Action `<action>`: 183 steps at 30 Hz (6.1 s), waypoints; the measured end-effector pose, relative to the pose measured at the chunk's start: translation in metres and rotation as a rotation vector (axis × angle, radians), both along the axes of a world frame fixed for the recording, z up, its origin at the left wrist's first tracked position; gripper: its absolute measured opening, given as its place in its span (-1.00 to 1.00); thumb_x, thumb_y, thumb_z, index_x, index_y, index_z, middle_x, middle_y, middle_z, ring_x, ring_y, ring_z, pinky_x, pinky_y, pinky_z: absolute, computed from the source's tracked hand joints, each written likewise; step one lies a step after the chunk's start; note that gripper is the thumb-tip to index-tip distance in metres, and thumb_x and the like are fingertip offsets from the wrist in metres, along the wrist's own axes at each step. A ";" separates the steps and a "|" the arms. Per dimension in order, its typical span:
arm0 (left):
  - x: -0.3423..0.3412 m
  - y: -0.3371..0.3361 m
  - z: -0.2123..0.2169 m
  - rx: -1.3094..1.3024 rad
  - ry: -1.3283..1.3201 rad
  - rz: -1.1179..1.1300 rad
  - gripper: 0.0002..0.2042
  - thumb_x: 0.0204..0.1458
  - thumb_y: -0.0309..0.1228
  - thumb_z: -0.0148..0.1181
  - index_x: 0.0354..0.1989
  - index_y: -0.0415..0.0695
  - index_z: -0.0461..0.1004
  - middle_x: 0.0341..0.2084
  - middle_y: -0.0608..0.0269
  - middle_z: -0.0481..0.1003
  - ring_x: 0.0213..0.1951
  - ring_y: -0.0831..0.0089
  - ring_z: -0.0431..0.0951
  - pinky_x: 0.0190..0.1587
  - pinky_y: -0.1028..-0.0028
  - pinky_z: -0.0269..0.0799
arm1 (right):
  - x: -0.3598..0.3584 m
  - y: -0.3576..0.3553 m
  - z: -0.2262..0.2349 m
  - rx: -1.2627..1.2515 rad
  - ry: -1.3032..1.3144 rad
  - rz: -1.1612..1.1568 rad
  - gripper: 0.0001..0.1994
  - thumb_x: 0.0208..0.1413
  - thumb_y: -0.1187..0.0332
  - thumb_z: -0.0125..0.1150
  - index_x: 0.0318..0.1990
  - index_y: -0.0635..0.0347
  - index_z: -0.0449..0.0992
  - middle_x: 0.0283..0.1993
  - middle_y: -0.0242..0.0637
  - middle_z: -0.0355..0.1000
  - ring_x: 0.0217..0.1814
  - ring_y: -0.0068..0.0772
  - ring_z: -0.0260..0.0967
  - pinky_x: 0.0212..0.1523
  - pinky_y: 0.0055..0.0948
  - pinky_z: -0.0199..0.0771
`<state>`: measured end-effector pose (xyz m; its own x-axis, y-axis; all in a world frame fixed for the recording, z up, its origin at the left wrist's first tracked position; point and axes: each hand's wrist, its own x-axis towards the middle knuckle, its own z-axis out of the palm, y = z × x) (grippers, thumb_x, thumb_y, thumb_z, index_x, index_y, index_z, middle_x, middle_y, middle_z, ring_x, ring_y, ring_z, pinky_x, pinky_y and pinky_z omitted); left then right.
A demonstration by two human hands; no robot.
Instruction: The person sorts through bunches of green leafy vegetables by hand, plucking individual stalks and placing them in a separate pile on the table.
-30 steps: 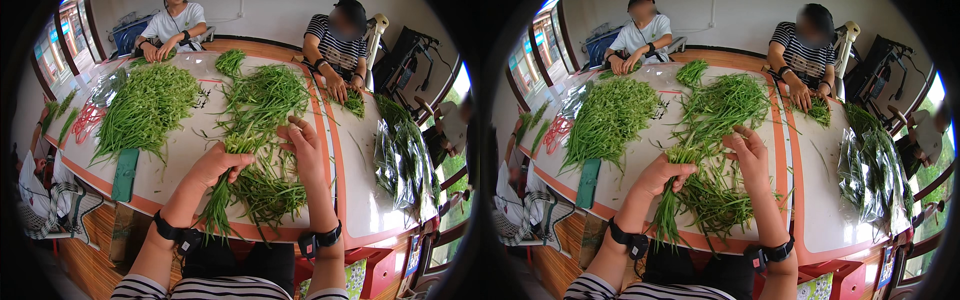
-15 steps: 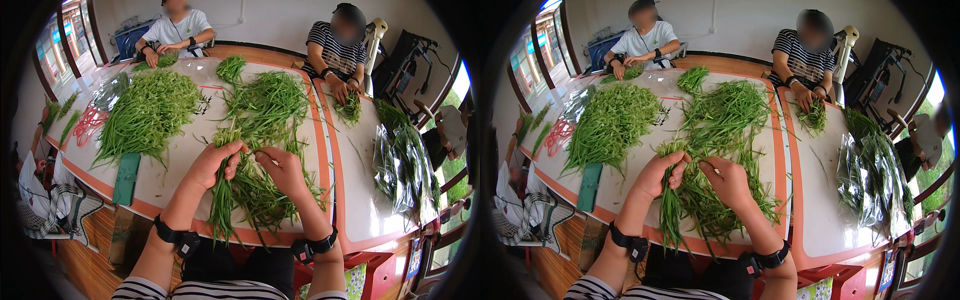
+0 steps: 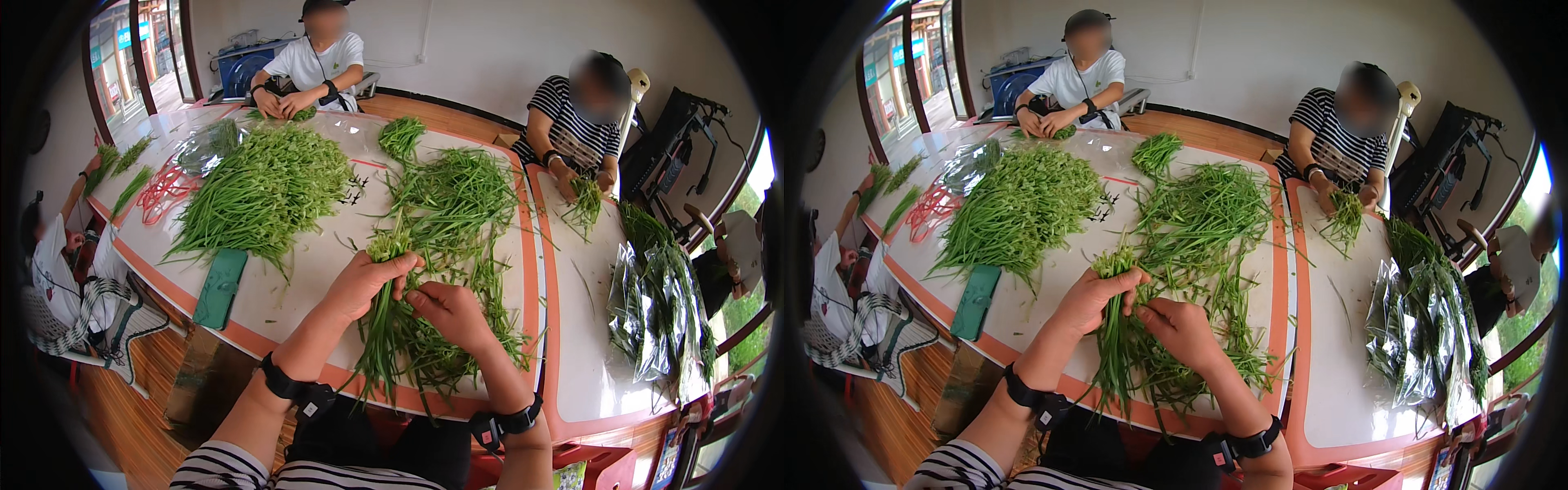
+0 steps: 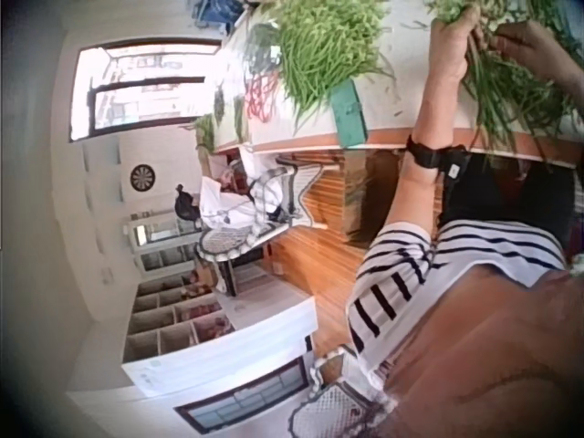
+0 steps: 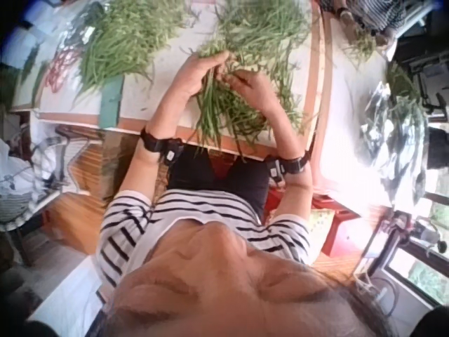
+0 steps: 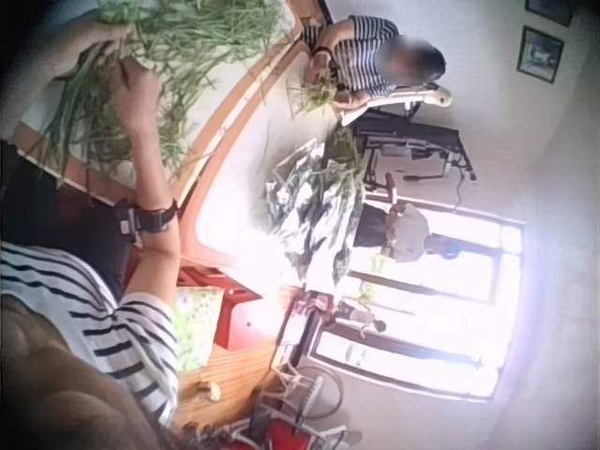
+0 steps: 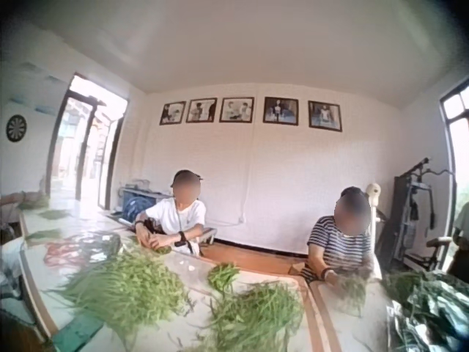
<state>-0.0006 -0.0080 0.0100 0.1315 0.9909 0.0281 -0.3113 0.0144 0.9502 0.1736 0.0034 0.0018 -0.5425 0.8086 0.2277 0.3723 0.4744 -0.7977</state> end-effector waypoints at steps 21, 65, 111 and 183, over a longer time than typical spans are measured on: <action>-0.242 0.014 0.230 0.306 1.091 0.850 -0.65 -0.02 -0.14 0.14 -0.42 -0.27 0.48 -0.70 0.37 0.34 -0.61 0.58 0.32 -0.46 0.55 0.28 | 0.006 0.017 -0.025 0.435 -0.096 -0.135 -0.81 -0.05 0.29 0.11 -0.53 0.23 0.42 -0.58 -0.09 0.37 -0.46 -0.02 0.34 -0.42 -0.17 0.35; -0.316 0.124 0.039 0.308 1.251 0.918 -0.38 0.07 0.08 -0.21 0.03 -0.26 0.31 0.00 -0.07 0.32 0.09 0.11 0.27 0.12 0.36 0.09 | 0.021 0.034 -0.028 0.317 -0.238 -0.173 -0.76 -0.03 0.25 0.04 -0.56 0.25 0.42 -0.59 -0.04 0.37 -0.50 -0.01 0.35 -0.45 -0.15 0.36; -0.030 0.032 -0.018 -0.062 0.054 0.048 -0.78 0.07 -0.32 0.02 -0.27 -0.22 0.46 -0.64 0.41 0.36 -0.62 0.67 0.37 -0.60 0.64 0.35 | -0.007 0.013 -0.026 0.291 -0.499 -0.242 -0.69 -0.12 0.14 0.20 -0.53 0.27 0.46 -0.52 -0.12 0.38 -0.35 -0.09 0.34 -0.32 -0.22 0.35; -0.016 0.021 -0.016 -0.086 0.165 -0.051 -0.79 0.03 -0.32 0.09 -0.33 -0.22 0.48 -0.59 0.40 0.40 -0.58 0.67 0.36 -0.49 0.65 0.32 | 0.019 0.017 0.006 -0.505 0.239 0.032 -0.75 0.10 0.40 0.04 -0.12 0.39 0.41 -0.36 -0.27 0.46 -0.32 -0.56 0.42 -0.30 -0.58 0.40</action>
<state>-0.0161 0.0135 -0.0055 0.1774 0.9806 -0.0830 -0.1477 0.1100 0.9829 0.1921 0.0209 0.0076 -0.5490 0.8333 -0.0642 0.1450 0.0193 -0.9892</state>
